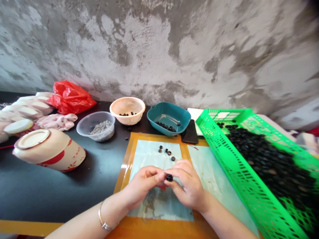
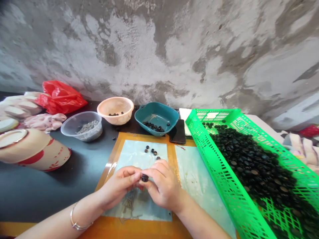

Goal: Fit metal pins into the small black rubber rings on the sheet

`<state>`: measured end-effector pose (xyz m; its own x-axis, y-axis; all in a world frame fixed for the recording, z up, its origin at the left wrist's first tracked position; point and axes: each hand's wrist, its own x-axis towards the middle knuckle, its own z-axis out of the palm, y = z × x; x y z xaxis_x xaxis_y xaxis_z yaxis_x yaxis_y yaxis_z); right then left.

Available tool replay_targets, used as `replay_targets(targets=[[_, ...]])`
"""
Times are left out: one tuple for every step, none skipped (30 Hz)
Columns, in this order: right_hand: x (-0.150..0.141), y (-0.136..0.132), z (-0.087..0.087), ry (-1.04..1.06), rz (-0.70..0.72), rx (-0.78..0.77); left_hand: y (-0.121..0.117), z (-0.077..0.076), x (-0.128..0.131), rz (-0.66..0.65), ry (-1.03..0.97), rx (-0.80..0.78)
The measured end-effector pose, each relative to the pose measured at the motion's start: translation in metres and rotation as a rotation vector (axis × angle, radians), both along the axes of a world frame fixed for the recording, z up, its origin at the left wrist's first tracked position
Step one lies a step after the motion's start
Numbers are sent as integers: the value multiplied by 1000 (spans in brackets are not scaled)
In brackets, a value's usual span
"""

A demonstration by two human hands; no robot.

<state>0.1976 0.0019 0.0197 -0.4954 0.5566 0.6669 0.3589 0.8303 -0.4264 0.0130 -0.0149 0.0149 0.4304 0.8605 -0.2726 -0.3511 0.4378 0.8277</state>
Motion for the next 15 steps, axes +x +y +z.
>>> replay_targets(targets=[[1,0,0,7,6,11,0,0,-1,13,-2,-7],[1,0,0,15,11,31,1,0,-1,24,-2,-11],[2,0,0,21,16,54,1,0,-2,35,1,-11],[2,-1,0,27,20,76,2,0,-2,44,9,-8],[3,-1,1,35,21,93,3,0,-2,51,23,0],[4,-1,1,46,19,100,3,0,-3,56,40,9],[4,0,1,56,17,93,4,0,-3,56,56,17],[4,1,0,63,12,77,4,0,-2,55,65,21],[5,2,0,69,5,58,5,-1,-2,54,63,21],[5,3,-1,72,1,37,5,-1,-1,51,48,18],[4,5,-2,72,-1,21,4,-1,-1,47,22,11],[4,6,-4,72,-2,12,4,-1,0,42,-12,0],[3,7,-5,71,-4,6,4,-1,1,34,-48,-13],[2,7,-7,72,-6,3,3,-1,1,24,-82,-27],[0,7,-8,71,-8,-6,3,-1,2,13,-110,-41]])
